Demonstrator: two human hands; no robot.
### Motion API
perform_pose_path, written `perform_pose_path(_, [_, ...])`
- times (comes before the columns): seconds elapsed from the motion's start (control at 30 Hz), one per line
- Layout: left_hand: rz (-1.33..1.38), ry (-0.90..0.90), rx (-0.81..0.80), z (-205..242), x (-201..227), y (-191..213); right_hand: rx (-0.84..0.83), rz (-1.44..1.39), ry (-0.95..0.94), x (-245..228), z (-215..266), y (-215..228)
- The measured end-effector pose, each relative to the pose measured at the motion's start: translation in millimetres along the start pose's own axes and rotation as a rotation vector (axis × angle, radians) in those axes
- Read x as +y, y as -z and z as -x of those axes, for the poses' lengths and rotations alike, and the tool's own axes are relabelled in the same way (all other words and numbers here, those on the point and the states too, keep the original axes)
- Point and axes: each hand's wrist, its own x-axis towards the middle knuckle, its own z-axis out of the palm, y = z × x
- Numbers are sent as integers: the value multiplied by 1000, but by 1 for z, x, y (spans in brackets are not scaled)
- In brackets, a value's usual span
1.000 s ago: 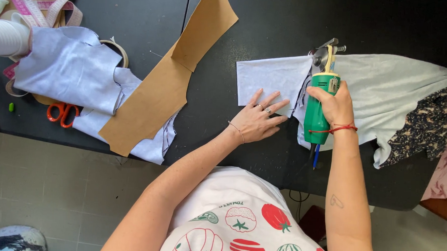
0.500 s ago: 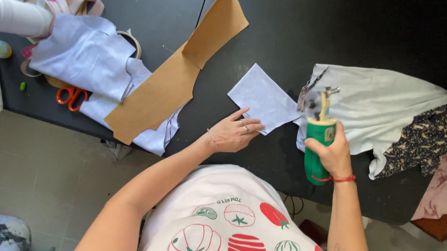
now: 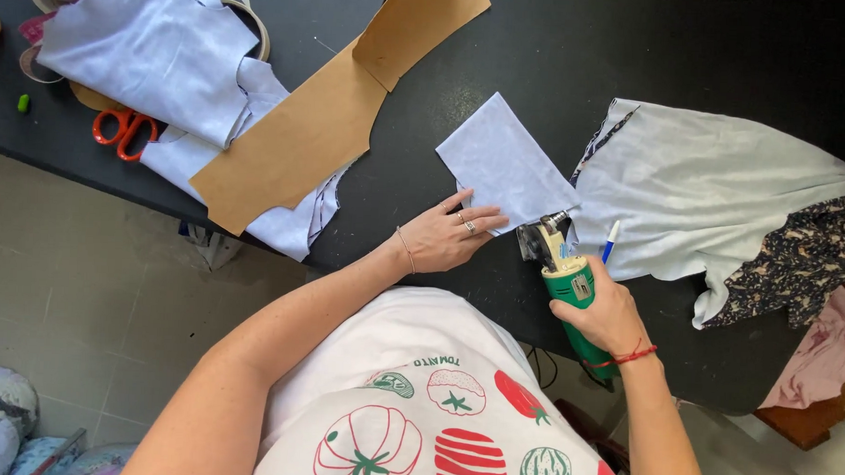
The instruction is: The person lays out a white fabric on a table, places a cardboard pattern on it, and traces the outline with a blue pen. They then use a green electric rotary cutter to cut the fabric along the traced lines. Finally, they use red scissors to trim the cut fabric piece.
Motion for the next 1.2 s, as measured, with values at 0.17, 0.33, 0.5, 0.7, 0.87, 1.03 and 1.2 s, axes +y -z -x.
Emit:
perform_pose_path(0.17, [16,-6,-18,1,0,3,-6,4,47,-12,-7,8])
perform_pose_path(0.33, [24,-13,-37,4,-1,0,3,8,82,-21,-11,10])
perform_pose_path(0.5, [30,-10,-35,5,-2,-3,4,40,98,-33,-17,13])
perform_pose_path(0.7, [27,-4,-34,6,-3,-4,11,74,131,-45,-27,16])
perform_pose_path(0.87, [34,0,-35,6,-3,-2,29,69,173,-60,-32,20])
perform_pose_path(1.03, [28,2,-34,5,-2,-3,45,61,211,-73,-42,22])
perform_pose_path(1.2, [46,8,-73,4,-2,1,45,105,282,-83,-57,24])
